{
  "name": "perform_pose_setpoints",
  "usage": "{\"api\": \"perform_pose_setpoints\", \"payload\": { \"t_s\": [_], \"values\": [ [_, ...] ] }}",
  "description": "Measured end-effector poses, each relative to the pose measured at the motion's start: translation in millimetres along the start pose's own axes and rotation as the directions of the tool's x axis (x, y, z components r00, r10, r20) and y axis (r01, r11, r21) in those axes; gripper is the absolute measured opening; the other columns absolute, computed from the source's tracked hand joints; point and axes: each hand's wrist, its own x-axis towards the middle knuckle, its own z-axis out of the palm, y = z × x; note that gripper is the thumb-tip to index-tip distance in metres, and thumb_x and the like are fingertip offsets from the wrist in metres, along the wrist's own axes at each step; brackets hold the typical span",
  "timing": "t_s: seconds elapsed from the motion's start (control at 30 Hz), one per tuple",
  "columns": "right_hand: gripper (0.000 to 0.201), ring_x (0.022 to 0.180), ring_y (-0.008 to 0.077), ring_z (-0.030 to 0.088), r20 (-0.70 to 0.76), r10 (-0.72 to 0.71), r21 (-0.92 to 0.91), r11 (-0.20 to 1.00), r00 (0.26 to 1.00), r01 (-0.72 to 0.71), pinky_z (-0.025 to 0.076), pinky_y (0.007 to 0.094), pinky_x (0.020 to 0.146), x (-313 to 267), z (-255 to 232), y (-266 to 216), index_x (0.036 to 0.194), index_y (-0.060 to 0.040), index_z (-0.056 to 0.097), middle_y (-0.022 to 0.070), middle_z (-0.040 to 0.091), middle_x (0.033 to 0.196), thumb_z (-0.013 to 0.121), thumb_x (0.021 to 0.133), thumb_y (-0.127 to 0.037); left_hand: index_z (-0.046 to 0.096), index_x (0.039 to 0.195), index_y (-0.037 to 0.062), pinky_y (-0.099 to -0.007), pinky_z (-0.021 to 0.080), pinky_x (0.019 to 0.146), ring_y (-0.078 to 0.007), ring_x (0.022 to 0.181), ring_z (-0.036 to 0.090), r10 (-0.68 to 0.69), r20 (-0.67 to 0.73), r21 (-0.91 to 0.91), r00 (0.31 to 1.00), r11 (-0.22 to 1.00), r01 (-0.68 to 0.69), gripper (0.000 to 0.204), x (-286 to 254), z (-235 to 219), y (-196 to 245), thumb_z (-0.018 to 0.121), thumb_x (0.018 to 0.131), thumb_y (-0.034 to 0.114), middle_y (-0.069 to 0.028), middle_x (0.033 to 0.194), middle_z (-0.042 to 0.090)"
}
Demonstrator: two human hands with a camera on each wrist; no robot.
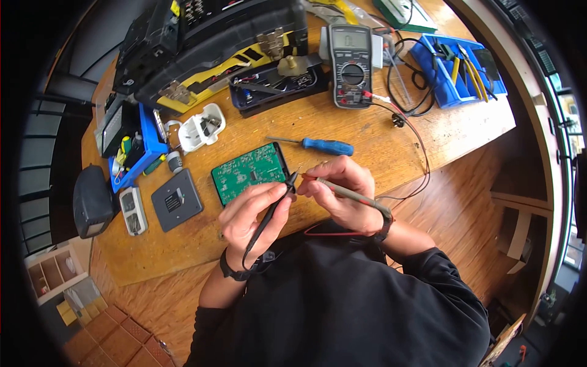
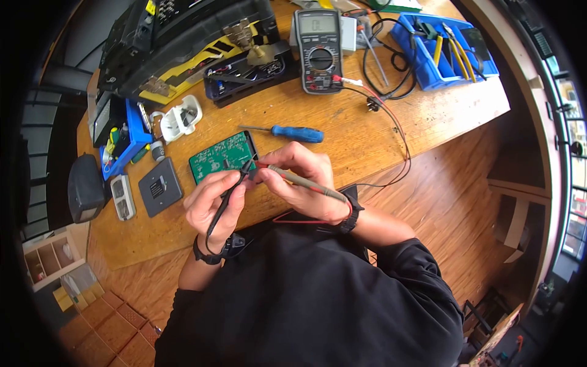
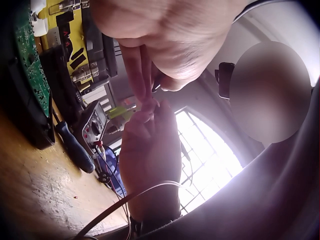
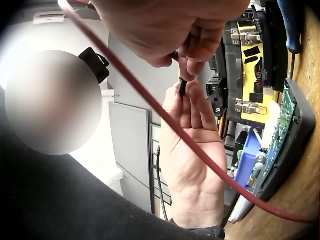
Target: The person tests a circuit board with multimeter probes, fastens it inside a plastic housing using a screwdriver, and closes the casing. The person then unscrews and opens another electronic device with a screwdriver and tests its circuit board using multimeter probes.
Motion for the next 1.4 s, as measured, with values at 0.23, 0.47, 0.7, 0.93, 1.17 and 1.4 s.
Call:
{"api": "perform_pose_setpoints", "payload": {
  "t_s": [0.23, 0.47, 0.7, 0.93, 1.17, 1.4],
  "values": [
    [0.015, 0.094, 0.016, 0.084, -0.041, -0.079, -0.055, 0.996, 0.996, 0.077, 0.066, 0.0294, 0.081, 0.0, -0.7, 6.8, 0.116, 0.0023, 0.072, 0.0112, 0.085, 0.097, 0.078, 0.104, -0.004, 0.08, 0.113, -0.0024, -0.0361, 0.067, 0.081, -0.0279, 0.092, 0.082, 0.042, 0.037, 0.038, 0.998, 0.998, -0.043, 0.026, 1.9, -0.4, 3.5, 0.086, 0.088, -0.008, -0.016, 0.106, 0.082],
    [0.014, 0.095, 0.0174, 0.084, -0.029, -0.084, -0.019, 0.996, 0.996, 0.084, 0.066, 0.0301, 0.082, 1.6, 0.8, 1.8, 0.117, 0.0028, 0.072, 0.0126, 0.084, 0.099, 0.077, 0.104, -0.002, 0.081, 0.112, -0.0021, -0.0362, 0.067, 0.082, -0.0278, 0.093, 0.082, 0.046, 0.047, 0.041, 0.998, 0.998, -0.048, 0.025, 1.8, 0.3, 4.4, 0.086, 0.088, -0.008, -0.0164, 0.107, 0.082],
    [0.015, 0.094, 0.018, 0.084, -0.03, -0.145, -0.056, 0.988, 0.989, 0.143, 0.066, 0.0301, 0.082, 4.5, -0.5, 3.4, 0.117, 0.003, 0.072, 0.0129, 0.083, 0.099, 0.078, 0.104, -0.001, 0.081, 0.112, -0.0033, -0.0363, 0.068, 0.082, -0.0274, 0.093, 0.082, 0.035, 0.037, 0.047, 0.999, 0.998, -0.036, 0.024, 3.6, 1.9, 4.0, 0.085, 0.089, -0.009, -0.0172, 0.107, 0.082],
    [0.02, 0.089, 0.0261, 0.083, 0.036, -0.31, -0.223, 0.924, 0.95, 0.31, 0.064, 0.0333, 0.075, 10.5, -2.0, 4.4, 0.114, 0.0031, 0.074, 0.0154, 0.081, 0.099, 0.083, 0.097, 0.002, 0.078, 0.119, -0.0056, -0.0349, 0.067, 0.078, -0.0264, 0.088, 0.083, -0.01, 0.017, -0.049, 1.0, 0.999, 0.011, 0.024, -0.2, 3.1, 2.9, 0.08, 0.095, -0.008, -0.0194, 0.108, 0.08],
    [0.022, 0.087, 0.0274, 0.08, -0.013, -0.206, -0.19, 0.961, 0.978, 0.2, 0.063, 0.035, 0.077, 8.3, 0.4, 7.4, 0.113, 0.0027, 0.073, 0.0165, 0.079, 0.1, 0.085, 0.094, 0.004, 0.077, 0.12, -0.0075, -0.0349, 0.067, 0.074, -0.0264, 0.085, 0.082, -0.037, 0.024, -0.053, 0.999, 0.998, 0.038, 0.022, -3.3, 3.9, 0.7, 0.079, 0.099, -0.003, -0.0199, 0.107, 0.08],
    [0.024, 0.085, 0.0276, 0.079, 0.007, -0.301, -0.239, 0.925, 0.953, 0.294, 0.062, 0.0354, 0.075, 9.8, 0.9, 7.0, 0.113, 0.0034, 0.073, 0.0164, 0.079, 0.099, 0.085, 0.093, 0.006, 0.077, 0.119, -0.0085, -0.0348, 0.066, 0.073, -0.0267, 0.083, 0.082, -0.059, 0.004, -0.086, 0.998, 0.995, 0.059, 0.021, -6.2, 1.6, -1.9, 0.079, 0.099, -0.002, -0.0205, 0.106, 0.08]
  ]
}}
